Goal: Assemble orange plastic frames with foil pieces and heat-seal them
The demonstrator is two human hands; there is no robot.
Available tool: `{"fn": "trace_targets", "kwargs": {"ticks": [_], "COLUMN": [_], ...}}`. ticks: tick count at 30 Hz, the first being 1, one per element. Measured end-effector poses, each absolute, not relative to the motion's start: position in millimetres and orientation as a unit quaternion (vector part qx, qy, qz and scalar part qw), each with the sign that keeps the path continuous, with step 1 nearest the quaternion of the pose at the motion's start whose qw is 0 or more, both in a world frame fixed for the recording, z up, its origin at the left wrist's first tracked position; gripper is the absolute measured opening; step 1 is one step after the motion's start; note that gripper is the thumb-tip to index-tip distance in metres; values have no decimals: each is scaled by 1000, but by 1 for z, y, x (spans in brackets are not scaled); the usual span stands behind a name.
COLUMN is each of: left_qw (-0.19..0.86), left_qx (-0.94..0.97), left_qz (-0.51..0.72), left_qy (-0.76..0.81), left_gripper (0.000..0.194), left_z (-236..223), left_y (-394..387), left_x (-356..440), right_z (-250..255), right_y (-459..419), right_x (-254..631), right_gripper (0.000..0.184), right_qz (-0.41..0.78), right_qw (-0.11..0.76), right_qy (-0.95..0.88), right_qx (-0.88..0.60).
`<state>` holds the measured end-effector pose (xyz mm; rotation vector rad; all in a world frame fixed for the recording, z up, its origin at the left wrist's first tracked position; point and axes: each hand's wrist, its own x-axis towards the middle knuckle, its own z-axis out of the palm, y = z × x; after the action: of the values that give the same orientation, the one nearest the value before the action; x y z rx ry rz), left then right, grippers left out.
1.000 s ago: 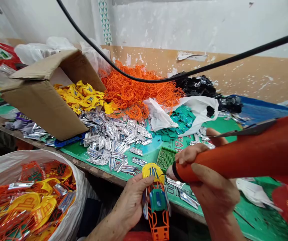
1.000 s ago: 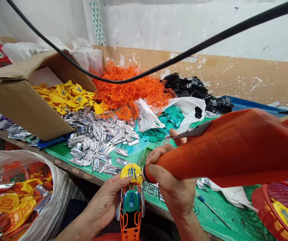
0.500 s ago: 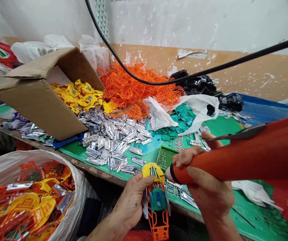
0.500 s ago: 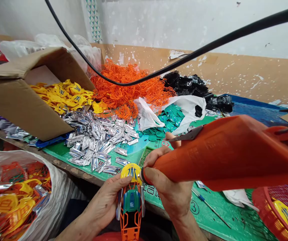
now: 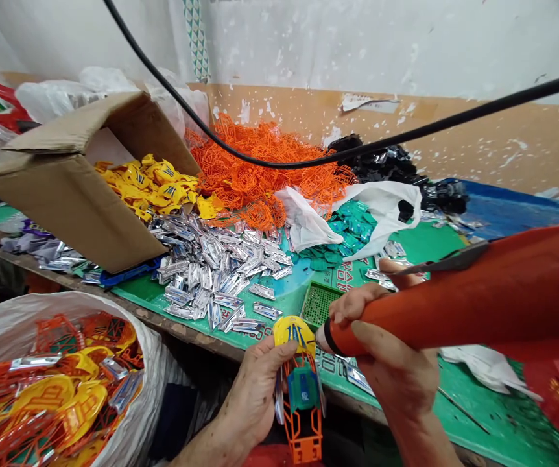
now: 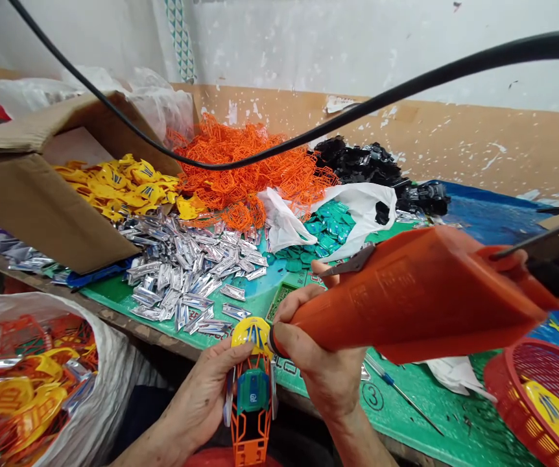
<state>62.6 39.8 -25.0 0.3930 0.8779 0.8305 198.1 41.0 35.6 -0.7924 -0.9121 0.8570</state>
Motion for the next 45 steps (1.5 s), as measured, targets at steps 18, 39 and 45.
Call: {"fn": "trace_targets", "kwargs": {"ticks": [18,39,45], "left_qw": [816,831,837], "left_qx": [202,220,201], "left_qz": [356,302,293], "left_qy": [409,413,417], "left_gripper": [33,28,26], "left_z": [-23,-27,-22], "left_y": [41,42,41], "left_x": [58,51,54], "right_z": [39,-1,-5], "right_y": [46,147,148], "right_x": [207,234,233], "right_gripper": [49,23,25], "right_qz": [385,238,240], "right_qw": [751,784,783], "right_qy": [-420,-354,-358], "right_qx": [-335,-451,-450]}}
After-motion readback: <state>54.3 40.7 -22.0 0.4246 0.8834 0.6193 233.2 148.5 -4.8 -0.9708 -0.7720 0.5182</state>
